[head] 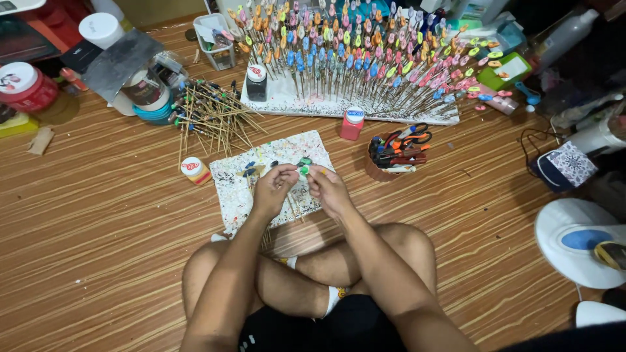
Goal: Assembling fishing floats by attaching foam bodies to thin sticks.
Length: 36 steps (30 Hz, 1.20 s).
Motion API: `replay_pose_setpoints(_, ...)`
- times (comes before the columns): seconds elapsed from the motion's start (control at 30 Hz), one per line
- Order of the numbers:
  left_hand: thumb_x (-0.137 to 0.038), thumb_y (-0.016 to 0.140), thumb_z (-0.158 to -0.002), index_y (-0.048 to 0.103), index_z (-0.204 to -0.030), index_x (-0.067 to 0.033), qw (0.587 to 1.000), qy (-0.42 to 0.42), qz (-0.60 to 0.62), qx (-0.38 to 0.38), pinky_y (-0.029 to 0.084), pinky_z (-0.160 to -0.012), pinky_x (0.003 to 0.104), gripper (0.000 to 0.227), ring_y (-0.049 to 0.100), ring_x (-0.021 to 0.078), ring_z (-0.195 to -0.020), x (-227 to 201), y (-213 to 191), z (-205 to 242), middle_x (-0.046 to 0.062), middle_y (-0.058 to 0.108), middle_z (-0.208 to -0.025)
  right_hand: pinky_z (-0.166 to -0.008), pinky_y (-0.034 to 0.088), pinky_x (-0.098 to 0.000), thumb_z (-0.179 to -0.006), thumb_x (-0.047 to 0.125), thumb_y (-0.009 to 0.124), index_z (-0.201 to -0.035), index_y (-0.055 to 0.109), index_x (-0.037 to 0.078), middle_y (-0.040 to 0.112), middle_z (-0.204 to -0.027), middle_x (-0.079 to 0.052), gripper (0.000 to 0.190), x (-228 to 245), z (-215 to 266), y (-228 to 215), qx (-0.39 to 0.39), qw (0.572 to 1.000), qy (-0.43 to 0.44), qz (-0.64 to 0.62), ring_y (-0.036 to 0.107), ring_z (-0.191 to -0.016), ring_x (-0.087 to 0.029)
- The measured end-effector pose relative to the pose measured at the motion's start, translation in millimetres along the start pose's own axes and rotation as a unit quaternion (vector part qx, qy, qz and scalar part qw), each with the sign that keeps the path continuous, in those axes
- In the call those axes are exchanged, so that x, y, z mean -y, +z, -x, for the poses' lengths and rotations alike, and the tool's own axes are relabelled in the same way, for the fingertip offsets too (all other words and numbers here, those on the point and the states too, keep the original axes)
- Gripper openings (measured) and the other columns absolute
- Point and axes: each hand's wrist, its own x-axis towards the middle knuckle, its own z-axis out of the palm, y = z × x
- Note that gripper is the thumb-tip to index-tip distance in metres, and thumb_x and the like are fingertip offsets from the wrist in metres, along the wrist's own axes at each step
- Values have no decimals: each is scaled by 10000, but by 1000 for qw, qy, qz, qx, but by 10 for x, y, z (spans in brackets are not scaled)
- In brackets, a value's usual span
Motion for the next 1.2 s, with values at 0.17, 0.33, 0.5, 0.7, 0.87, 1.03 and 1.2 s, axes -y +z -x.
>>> replay_pose_setpoints(0.17, -161, 805, -930, 740, -1173, -95, 998, 9, -50, -29, 561, -825, 221, 260, 713, 67, -868, -81, 41, 50, 73, 778, -986, -774, 452, -213, -929, 80, 728, -1069, 783, 34, 672, -1018, -57, 157, 6, 4, 43, -22, 949, -178, 259, 540, -881, -81)
replay_pose_setpoints(0.33, -170, 820, -912, 802, -1034, -114, 998, -14, -67, -17, 568, -752, 217, 136, 692, 39, -748, -159, -46, 77, 38, 782, -832, -899, 496, -294, -871, 200, 839, -1041, 837, 129, 741, -946, -52, 184, 100, 4, -87, 27, 919, -192, 344, 628, -921, -125)
replay_pose_setpoints(0.5, -113, 797, -886, 801, -1015, -89, 998, -43, -17, 36, 581, -785, 243, 131, 725, 85, -744, -184, -86, 46, 68, 776, -820, -704, 486, -173, -748, 92, 897, -955, 834, 78, 734, -734, 19, 217, 161, 39, -15, -6, 958, -89, 273, 575, -760, -26)
replay_pose_setpoints(0.7, -118, 779, -896, 798, -1011, -96, 998, -61, -21, 24, 566, -756, 233, 118, 697, 74, -726, -174, -81, 49, 43, 763, -810, -624, 458, -145, -739, 125, 930, -901, 762, 64, 720, -712, 22, 241, 88, -75, -130, -29, 967, -66, 245, 581, -659, 4)
replay_pose_setpoints(0.87, -85, 751, -882, 802, -998, -104, 997, -44, -55, 38, 553, -728, 237, 128, 653, 72, -719, -147, -22, 88, 40, 752, -792, -736, 523, -205, -756, 89, 914, -1193, 748, 45, 717, -1024, -97, 469, 128, 34, 11, 39, 951, -110, 286, 551, -861, -80)
replay_pose_setpoints(1.03, -114, 783, -892, 802, -985, -111, 996, 10, -90, 15, 546, -689, 235, 95, 636, 79, -711, -109, -23, 57, 50, 750, -787, -823, 523, -281, -888, 143, 835, -1141, 804, 103, 785, -981, -82, 258, 287, 103, 90, 36, 931, -120, 343, 590, -903, -88)
replay_pose_setpoints(1.2, -149, 664, -1025, 716, -1125, -86, 996, -35, -38, -65, 554, -864, 333, 129, 661, 226, -866, -375, -128, 34, 136, 727, -959, -763, 514, -245, -899, 121, 816, -1064, 823, 89, 782, -872, -67, 168, 419, 132, 52, -67, 937, -122, 322, 603, -817, -80)
